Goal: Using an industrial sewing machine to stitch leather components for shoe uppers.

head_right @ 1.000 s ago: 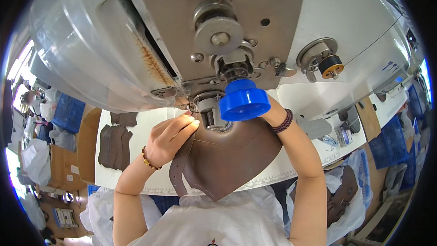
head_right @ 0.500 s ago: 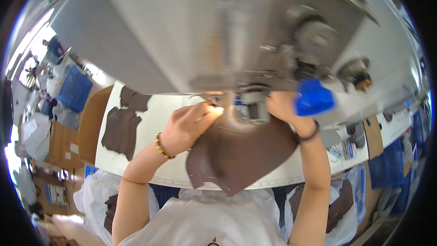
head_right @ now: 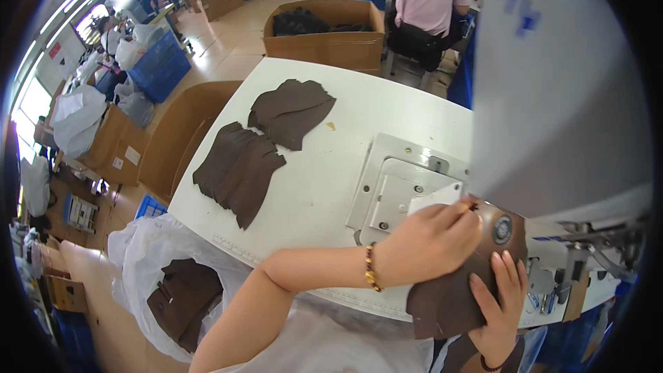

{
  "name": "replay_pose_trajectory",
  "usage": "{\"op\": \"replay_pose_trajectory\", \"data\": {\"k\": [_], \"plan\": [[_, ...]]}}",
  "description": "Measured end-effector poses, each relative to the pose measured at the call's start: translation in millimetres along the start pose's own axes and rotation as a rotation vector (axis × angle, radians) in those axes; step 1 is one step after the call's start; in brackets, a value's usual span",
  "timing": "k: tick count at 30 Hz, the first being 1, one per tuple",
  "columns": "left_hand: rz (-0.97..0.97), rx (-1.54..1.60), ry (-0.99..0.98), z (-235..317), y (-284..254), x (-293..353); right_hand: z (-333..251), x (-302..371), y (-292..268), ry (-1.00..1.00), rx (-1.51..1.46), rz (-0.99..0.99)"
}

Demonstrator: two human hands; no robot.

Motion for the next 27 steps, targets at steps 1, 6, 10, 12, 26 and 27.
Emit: {"op": "replay_pose_trajectory", "data": {"k": [1, 6, 10, 12, 26, 27], "plan": [[0.009, 0.014, 0.004, 0.7, -0.1, 0.2, 1.0, 1.4, -0.4, 0.003, -0.035, -0.003], [0.059, 0.046, -0.032, 0.7, 1.2, 1.3, -0.1, 1.5, -2.7, 0.025, -0.026, 0.047], [0.062, 0.083, -0.043, 0.8, 3.3, 0.8, -1.9, -0.1, -0.8, -0.001, -0.053, 0.072], [0.029, 0.074, -0.011, 2.2, 5.3, 1.3, -0.3, 0.4, -0.3, 0.010, -0.040, 0.079], [-0.027, 0.064, 0.036, -2.7, -5.4, 0.7, -9.8, -4.4, 3.6, -0.009, 0.026, 0.069], [-0.068, 0.105, 0.031, -5.3, -7.0, 0.8, -12.6, -3.5, 2.2, -0.004, 0.020, 0.094]]}}
Point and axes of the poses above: each hand's wrist, its own x-axis away from the middle knuckle, its own y-axis out of the palm, z = x × y, the point moved 6 cm from there along -x, towards the middle knuckle, and after that the axes turned 13 degrees about -z, right-handed, at the moved point
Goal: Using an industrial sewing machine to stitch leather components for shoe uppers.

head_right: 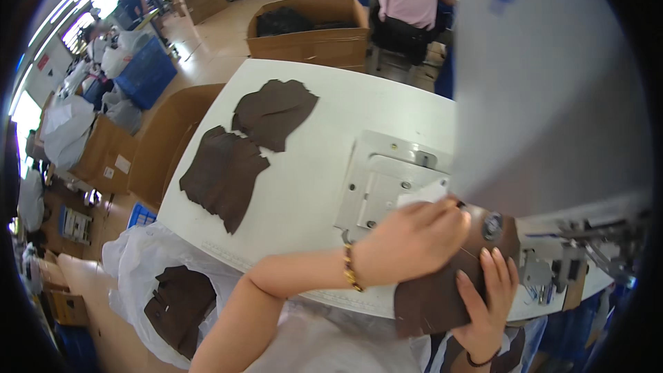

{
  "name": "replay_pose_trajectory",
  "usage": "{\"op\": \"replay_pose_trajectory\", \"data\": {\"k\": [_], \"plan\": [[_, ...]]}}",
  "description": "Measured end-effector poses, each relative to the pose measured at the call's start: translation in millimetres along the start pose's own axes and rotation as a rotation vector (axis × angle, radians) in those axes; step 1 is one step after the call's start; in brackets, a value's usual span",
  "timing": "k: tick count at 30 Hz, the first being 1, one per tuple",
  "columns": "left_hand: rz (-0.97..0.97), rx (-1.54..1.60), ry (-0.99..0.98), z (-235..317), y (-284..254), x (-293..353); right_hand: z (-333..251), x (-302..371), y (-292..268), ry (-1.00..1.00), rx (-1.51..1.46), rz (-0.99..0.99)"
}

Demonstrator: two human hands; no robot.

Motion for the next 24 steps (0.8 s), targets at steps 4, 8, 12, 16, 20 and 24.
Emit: {"op": "replay_pose_trajectory", "data": {"k": [4, 8, 12, 16, 20, 24], "plan": [[-0.117, 0.218, 0.024, -14.4, -12.4, 2.1, -12.7, 2.2, 1.3, -0.022, 0.054, 0.030], [-0.110, 0.320, 0.004, -23.0, -24.2, -1.8, -11.8, 3.2, 2.9, -0.078, 0.028, 0.065], [-0.064, 0.640, -0.052, -27.0, -24.5, -5.9, -5.0, 4.6, 1.4, -0.108, -0.019, 0.122], [-0.171, 0.346, 0.114, -10.9, -27.2, 4.9, -2.2, 5.6, 2.4, -0.134, -0.046, 0.125], [-0.189, 0.158, 0.264, -0.8, -23.0, 14.3, 1.8, 6.7, 1.4, -0.149, -0.094, 0.176], [-0.194, 0.119, 0.296, 1.8, -19.1, 14.6, 2.9, 8.3, 2.1, -0.160, -0.110, 0.199]]}}
Point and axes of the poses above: each hand's wrist, its own x-axis away from the middle knuckle, its own y-axis out of the palm, z = x × y, the point moved 6 cm from there along -x, towards the middle knuckle, and after that the axes turned 13 degrees about -z, right-handed, at the moved point
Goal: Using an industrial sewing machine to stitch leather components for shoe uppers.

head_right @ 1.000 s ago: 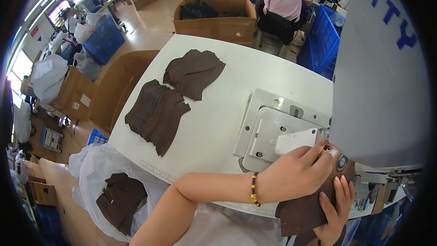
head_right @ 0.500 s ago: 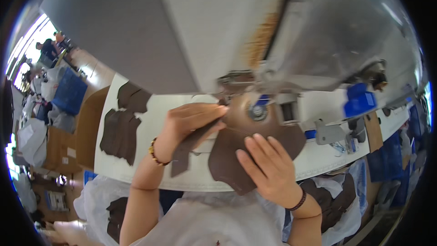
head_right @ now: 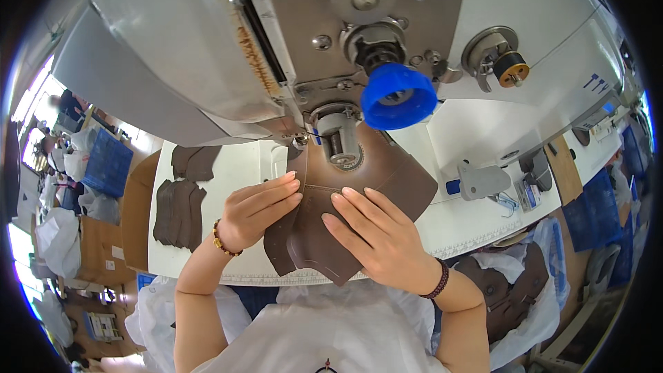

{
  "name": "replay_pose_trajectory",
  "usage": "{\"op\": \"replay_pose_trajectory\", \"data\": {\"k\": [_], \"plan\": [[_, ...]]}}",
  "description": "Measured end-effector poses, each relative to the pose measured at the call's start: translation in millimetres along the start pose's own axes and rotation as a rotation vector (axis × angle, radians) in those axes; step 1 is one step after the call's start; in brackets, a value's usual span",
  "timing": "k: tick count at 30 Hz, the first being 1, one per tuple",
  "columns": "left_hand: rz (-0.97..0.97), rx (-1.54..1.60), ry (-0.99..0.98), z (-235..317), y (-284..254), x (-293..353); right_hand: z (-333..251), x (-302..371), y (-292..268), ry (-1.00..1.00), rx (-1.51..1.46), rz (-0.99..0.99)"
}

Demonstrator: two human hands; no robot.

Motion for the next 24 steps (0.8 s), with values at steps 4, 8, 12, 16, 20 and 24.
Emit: {"op": "replay_pose_trajectory", "data": {"k": [4, 8, 12, 16, 20, 24], "plan": [[0.002, -0.066, 0.058, 2.5, 0.0, -1.1, 1.2, 0.4, 3.5, 0.004, 0.002, -0.040], [0.032, -0.102, 0.105, 4.3, -1.4, -0.8, -0.2, -0.9, 1.5, -0.010, -0.004, -0.006], [0.042, -0.176, 0.145, 6.6, -2.0, -4.0, -7.8, -1.7, 0.9, 0.022, 0.108, -0.043], [0.010, -0.227, 0.124, 9.1, -4.8, -7.4, -10.1, -2.5, 2.5, 0.067, 0.157, -0.121], [0.033, -0.232, 0.091, 12.0, -6.8, -10.1, -5.6, -3.0, -0.9, 0.036, 0.134, -0.069], [0.005, -0.248, 0.091, 14.0, -3.1, -12.3, 1.7, -2.4, -1.9, 0.010, 0.099, -0.076]]}}
Point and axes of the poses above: each hand's wrist, its own x-axis away from the middle knuckle, its own y-axis out of the palm, z = x × y, the point moved 6 cm from there along -x, towards the middle knuckle, and after that the axes turned 13 degrees about -z, right-handed, at the moved point
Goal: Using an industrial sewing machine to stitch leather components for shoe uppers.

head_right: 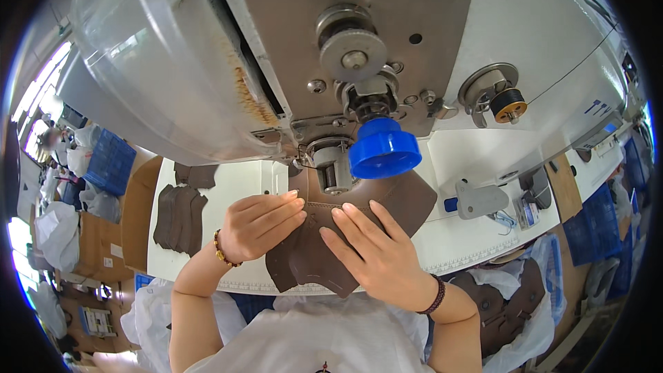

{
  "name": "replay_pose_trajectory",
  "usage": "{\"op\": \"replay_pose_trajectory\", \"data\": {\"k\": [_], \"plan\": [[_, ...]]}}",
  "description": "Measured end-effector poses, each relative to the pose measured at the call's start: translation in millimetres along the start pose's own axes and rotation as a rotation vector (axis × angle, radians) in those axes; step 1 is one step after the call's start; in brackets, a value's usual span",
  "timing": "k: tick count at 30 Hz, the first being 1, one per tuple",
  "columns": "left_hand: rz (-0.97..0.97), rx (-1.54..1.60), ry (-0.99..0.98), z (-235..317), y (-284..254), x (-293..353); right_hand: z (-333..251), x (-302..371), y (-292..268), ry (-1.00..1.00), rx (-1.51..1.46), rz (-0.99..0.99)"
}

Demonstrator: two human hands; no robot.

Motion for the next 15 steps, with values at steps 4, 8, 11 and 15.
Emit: {"op": "replay_pose_trajectory", "data": {"k": [4, 8, 11, 15], "plan": [[0.005, 0.001, -0.012, -4.7, 1.8, -3.3, 11.4, -4.3, 1.1, -0.015, -0.036, -0.023], [0.009, 0.031, -0.062, -12.0, 3.0, -7.0, 18.7, -10.3, -2.7, -0.038, -0.031, 0.027], [0.012, 0.050, -0.065, -13.0, 3.7, -8.0, 21.7, -12.7, -5.7, -0.052, -0.034, 0.027], [0.003, 0.055, -0.048, -13.3, 6.5, -8.1, 21.2, -14.8, -7.2, -0.045, 0.006, 0.030]]}}
Point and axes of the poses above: each hand's wrist, its own x-axis away from the middle knuckle, its own y-axis out of the palm, z = x × y, the point moved 6 cm from there along -x, towards the middle knuckle, and after that the axes turned 13 degrees about -z, right-handed, at the moved point
